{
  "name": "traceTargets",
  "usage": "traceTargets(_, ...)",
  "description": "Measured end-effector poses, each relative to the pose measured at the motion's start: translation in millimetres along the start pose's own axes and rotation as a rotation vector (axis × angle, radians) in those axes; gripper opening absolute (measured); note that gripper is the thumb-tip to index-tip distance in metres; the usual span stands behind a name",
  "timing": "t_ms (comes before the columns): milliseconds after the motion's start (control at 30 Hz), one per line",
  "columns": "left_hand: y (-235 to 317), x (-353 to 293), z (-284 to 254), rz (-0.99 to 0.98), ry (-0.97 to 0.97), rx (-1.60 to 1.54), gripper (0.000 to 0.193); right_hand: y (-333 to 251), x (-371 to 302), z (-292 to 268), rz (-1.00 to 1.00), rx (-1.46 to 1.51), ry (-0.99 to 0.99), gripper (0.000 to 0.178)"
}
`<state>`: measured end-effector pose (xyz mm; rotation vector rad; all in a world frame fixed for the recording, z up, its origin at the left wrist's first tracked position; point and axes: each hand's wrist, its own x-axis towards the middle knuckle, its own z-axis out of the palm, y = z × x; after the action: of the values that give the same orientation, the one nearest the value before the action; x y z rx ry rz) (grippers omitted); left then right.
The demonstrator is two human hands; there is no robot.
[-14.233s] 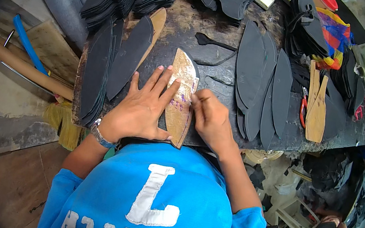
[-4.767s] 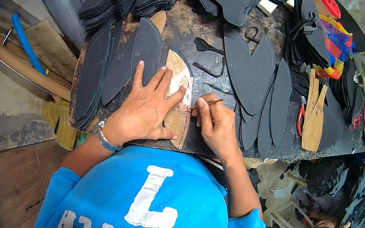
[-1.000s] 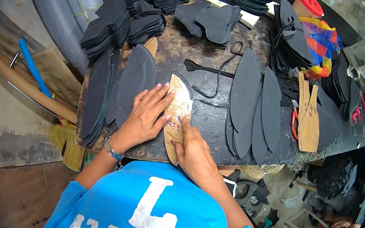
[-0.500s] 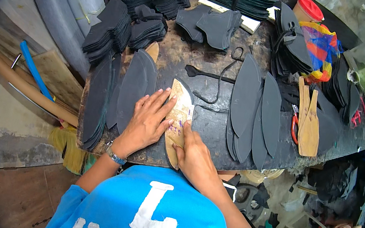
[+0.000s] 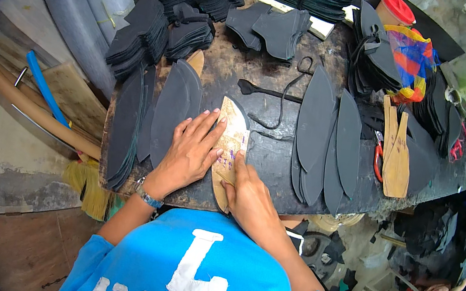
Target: The person places a cardboard template on a stack of black rubber shoe parts and uses a pencil to trace the outline. They repeat this process for several parts, moving the template and aligning it before marking each piece.
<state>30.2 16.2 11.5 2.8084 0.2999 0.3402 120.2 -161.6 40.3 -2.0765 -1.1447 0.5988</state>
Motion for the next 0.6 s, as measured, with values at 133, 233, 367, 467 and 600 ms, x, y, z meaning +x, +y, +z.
traceTargets(133, 2, 0, 1, 0.002, -0.019, 0.049, 0.055, -3, 1, 0, -0.009, -0.026, 0.014, 0.059)
traceTargets(233, 2, 0, 1, 0.005, -0.047, 0.084, 0.056, -9, -1, -2, 0.007, -0.021, 0.0, 0.057)
traceTargets(367, 2, -1, 0, 0.002, -0.075, 0.114, 0.058, -20, -6, -1, -0.128, -0.067, 0.048, 0.054)
traceTargets(467, 2, 0, 0, 0.007, -0.066, 0.127, 0.057, -26, -4, 1, -0.153, -0.259, 0.007, 0.057)
traceTargets(600, 1, 0, 0, 0.003, -0.087, 0.124, 0.058, -32, -2, 1, -0.249, -0.35, 0.024, 0.057)
